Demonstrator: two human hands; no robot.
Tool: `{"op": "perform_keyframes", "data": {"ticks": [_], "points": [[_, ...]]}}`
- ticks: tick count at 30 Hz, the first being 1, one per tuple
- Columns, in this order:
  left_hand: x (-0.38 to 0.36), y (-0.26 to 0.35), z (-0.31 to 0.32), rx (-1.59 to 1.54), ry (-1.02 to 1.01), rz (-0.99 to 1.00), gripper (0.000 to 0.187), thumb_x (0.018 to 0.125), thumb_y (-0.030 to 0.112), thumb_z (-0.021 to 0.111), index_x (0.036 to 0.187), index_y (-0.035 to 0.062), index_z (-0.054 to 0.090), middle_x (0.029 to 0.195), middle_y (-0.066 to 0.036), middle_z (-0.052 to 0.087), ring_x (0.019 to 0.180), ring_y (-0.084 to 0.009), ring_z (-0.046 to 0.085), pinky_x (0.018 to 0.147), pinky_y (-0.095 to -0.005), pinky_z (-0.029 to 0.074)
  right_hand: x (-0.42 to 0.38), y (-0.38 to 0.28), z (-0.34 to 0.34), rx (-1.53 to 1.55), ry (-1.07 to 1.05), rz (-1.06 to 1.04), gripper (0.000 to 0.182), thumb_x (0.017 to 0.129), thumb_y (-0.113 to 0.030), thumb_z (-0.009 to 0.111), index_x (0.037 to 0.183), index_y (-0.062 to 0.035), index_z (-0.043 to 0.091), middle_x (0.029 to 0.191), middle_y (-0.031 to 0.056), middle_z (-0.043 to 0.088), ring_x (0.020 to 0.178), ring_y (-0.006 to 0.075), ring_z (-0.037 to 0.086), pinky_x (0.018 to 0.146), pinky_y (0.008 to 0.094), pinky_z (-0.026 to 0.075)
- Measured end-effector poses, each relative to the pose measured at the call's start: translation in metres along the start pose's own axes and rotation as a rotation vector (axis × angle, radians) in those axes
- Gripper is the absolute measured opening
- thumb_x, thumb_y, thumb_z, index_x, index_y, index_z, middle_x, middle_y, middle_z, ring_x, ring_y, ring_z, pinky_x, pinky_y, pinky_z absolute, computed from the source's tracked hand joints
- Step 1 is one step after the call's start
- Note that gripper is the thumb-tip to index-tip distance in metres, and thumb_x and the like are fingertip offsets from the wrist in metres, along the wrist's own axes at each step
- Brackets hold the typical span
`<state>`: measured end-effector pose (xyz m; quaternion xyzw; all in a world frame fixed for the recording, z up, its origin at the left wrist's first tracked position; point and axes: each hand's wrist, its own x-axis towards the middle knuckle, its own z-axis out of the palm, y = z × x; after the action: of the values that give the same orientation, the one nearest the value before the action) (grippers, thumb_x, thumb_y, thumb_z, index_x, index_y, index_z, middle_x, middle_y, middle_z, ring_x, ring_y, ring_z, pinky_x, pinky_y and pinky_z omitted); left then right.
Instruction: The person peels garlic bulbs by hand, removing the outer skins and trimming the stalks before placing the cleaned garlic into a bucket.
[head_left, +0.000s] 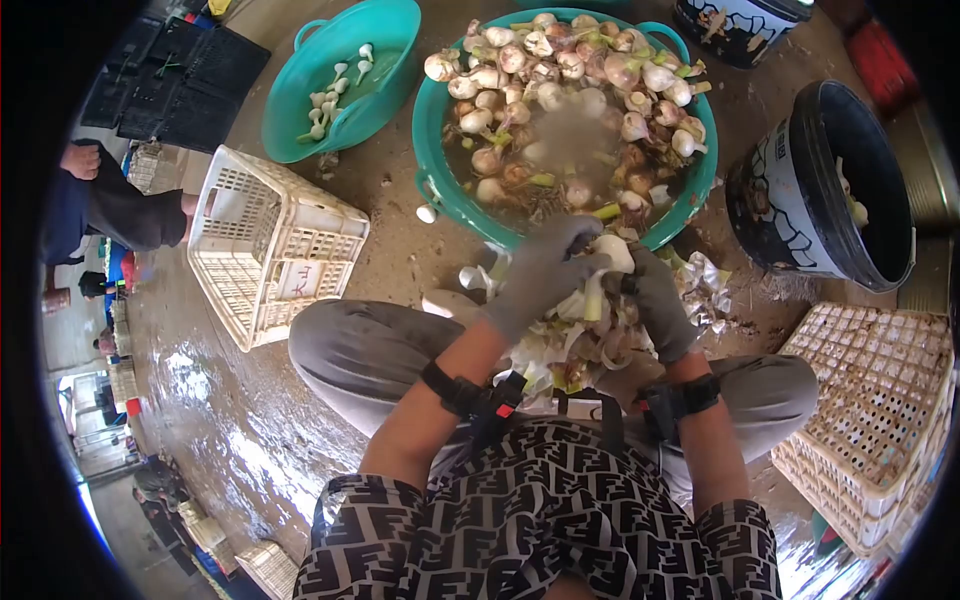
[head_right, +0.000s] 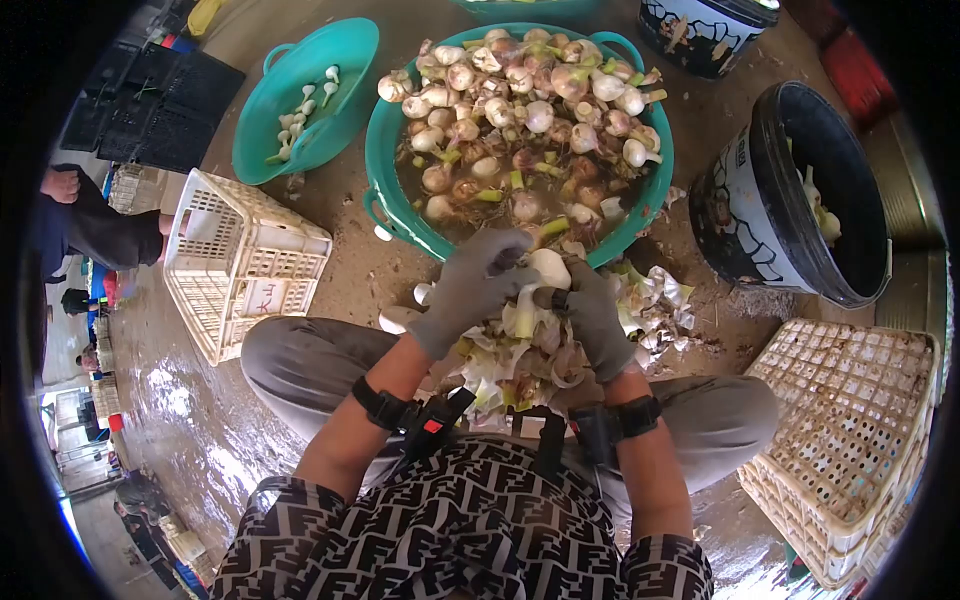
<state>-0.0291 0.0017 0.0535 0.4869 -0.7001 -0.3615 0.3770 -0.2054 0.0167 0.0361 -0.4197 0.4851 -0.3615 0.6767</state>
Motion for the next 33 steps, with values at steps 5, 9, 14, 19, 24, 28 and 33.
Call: {"op": "perform_keyframes", "data": {"ticks": [5, 9, 14, 19, 24, 28, 33], "points": [[0.004, -0.017, 0.02, 0.256, -0.057, 0.024, 0.017, 0.077, 0.015, 0.064, 0.087, 0.0048, 0.054, 0.077, -0.012, 0.056, 0.072, -0.0288, 0.057, 0.062, -0.0373, 0.045, 0.009, 0.014, -0.002, -0.145, 0.051, 0.081, 0.042, 0.069, -0.013, 0.069, 0.106, 0.0026, 0.058, 0.092, 0.0059, 0.061, 0.081, 0.0137, 0.056, 0.075, 0.0259, 0.045], [0.0, -0.035, 0.023, 0.273, 0.056, -0.073, 0.015, 0.079, 0.017, 0.061, 0.084, 0.0048, 0.053, 0.078, -0.014, 0.057, 0.071, -0.0329, 0.057, 0.062, -0.0412, 0.045, 0.003, 0.011, -0.004, -0.038, -0.038, 0.061, 0.049, 0.07, -0.015, 0.068, 0.113, 0.0034, 0.054, 0.096, 0.0071, 0.061, 0.085, 0.0144, 0.056, 0.075, 0.0254, 0.045], [-0.003, -0.078, 0.001, 0.441, 0.106, -0.256, 0.017, 0.08, 0.019, 0.059, 0.085, 0.0042, 0.053, 0.083, -0.015, 0.057, 0.08, -0.0341, 0.056, 0.07, -0.0434, 0.044, -0.016, 0.0, 0.001, -0.018, -0.114, -0.2, 0.05, 0.076, -0.011, 0.063, 0.121, 0.0017, 0.047, 0.109, 0.008, 0.057, 0.095, 0.0167, 0.054, 0.084, 0.0283, 0.043], [0.012, -0.092, -0.018, 0.724, -0.062, -0.27, 0.026, 0.077, 0.021, 0.063, 0.096, 0.0064, 0.052, 0.103, -0.016, 0.055, 0.095, -0.0342, 0.054, 0.079, -0.0422, 0.043, -0.015, -0.06, -0.068, 1.0, -0.487, -0.289, 0.047, 0.085, -0.012, 0.053, 0.127, 0.0012, 0.037, 0.114, 0.0135, 0.05, 0.099, 0.0222, 0.051, 0.086, 0.0306, 0.044], [0.051, -0.083, 0.043, 0.528, -0.267, -0.443, 0.044, 0.073, 0.021, 0.065, 0.112, 0.0104, 0.049, 0.116, -0.02, 0.05, 0.104, -0.034, 0.052, 0.084, -0.0404, 0.044, 0.012, -0.071, -0.121, 1.142, -0.339, -0.466, 0.041, 0.091, -0.013, 0.043, 0.126, 0.0054, 0.036, 0.115, 0.015, 0.048, 0.1, 0.0192, 0.049, 0.086, 0.0301, 0.045], [0.059, -0.135, 0.079, 0.5, -0.251, -0.566, 0.058, 0.067, 0.028, 0.07, 0.118, 0.0105, 0.05, 0.116, -0.019, 0.052, 0.103, -0.0328, 0.054, 0.085, -0.0402, 0.045, 0.019, -0.005, -0.074, 0.621, 0.09, -0.04, 0.027, 0.09, -0.014, 0.046, 0.113, -0.0028, 0.054, 0.097, 0.0058, 0.06, 0.084, 0.0136, 0.058, 0.074, 0.0241, 0.047], [0.055, -0.116, 0.023, 0.221, -0.338, -0.528, 0.063, 0.056, 0.032, 0.076, 0.11, 0.0052, 0.056, 0.104, -0.017, 0.059, 0.098, -0.031, 0.057, 0.085, -0.0383, 0.045, 0.019, 0.039, -0.03, 0.109, 0.174, 0.053, 0.027, 0.086, -0.011, 0.05, 0.112, -0.0052, 0.056, 0.084, -0.0003, 0.057, 0.068, 0.0064, 0.054, 0.056, 0.0197, 0.045]]}}
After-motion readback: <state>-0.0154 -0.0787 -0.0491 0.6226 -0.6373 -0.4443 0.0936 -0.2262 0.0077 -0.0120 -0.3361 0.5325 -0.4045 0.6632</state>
